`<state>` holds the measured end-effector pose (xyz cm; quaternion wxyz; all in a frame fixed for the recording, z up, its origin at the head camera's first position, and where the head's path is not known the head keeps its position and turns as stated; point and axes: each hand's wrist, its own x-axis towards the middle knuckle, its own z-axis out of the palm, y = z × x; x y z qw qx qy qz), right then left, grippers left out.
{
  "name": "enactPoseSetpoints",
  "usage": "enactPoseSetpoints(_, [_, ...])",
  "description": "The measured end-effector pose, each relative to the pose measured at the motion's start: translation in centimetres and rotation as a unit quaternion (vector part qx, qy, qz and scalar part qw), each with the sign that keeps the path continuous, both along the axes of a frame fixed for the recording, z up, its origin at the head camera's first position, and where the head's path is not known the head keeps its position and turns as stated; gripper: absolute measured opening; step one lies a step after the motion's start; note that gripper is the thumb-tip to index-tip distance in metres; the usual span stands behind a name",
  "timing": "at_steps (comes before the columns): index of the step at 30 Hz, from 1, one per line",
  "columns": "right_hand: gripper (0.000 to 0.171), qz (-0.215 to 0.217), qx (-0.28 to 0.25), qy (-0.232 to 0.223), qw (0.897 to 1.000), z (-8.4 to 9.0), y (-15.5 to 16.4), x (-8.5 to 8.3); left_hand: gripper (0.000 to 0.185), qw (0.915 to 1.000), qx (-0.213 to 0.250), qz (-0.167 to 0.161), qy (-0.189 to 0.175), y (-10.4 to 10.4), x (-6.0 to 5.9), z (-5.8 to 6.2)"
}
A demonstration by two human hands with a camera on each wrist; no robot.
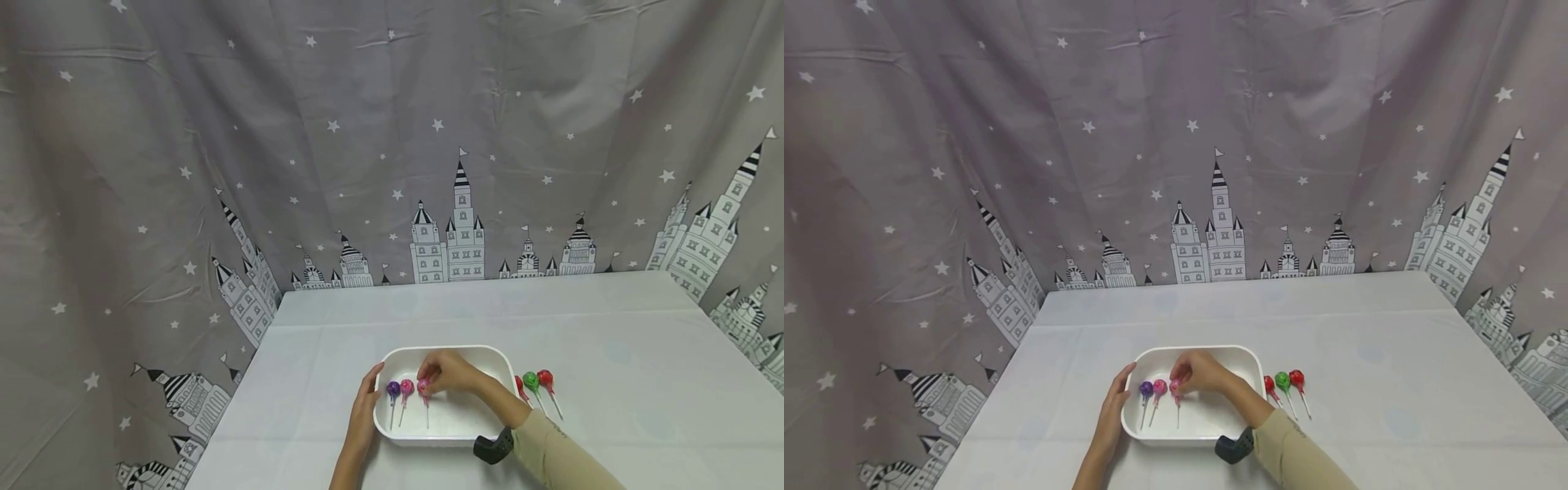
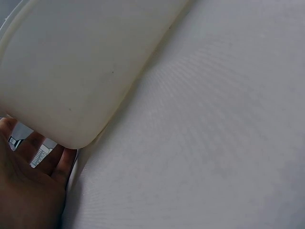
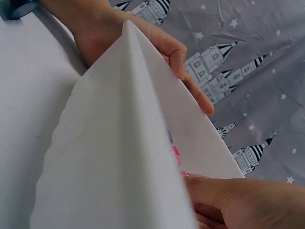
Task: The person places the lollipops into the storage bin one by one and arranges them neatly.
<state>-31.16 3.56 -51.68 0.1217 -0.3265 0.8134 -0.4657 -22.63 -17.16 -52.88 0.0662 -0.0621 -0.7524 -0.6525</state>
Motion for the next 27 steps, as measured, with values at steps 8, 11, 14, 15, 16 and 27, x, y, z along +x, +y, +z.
enactPoseSetpoints(8, [0.024,-0.004,-0.011,0.012,1.0,0.1,-0.5,0.3,0.05,0.9999,0.006,0.003,0.009,-0.4,-0.6,-1.4])
enactPoseSetpoints(11, [0.022,-0.006,-0.009,0.013,1.0,0.0,-0.7,0.3,0.05,0.9999,0.005,0.001,0.015,-0.3,-0.5,-1.4])
enactPoseSetpoints(14, [0.022,-0.008,-0.006,0.015,1.0,0.1,-0.6,0.4,0.05,0.9998,0.006,0.001,0.02,-0.3,-0.5,-1.4])
enactPoseSetpoints(15, [0.022,-0.007,-0.008,0.016,1.0,0.1,-0.6,0.4,0.049,0.9997,0.007,0.001,0.022,-0.3,-0.5,-1.5])
enactPoseSetpoints(16, [0.023,-0.005,-0.01,0.017,1.0,0.1,-0.6,0.4,0.049,0.9997,0.008,0.001,0.024,-0.3,-0.5,-1.5])
enactPoseSetpoints(27, [0.036,0.004,-0.018,0.01,1.0,0.3,-0.6,0.4,0.049,0.9999,0.005,-0.006,0.007,0.2,0.4,1.1])
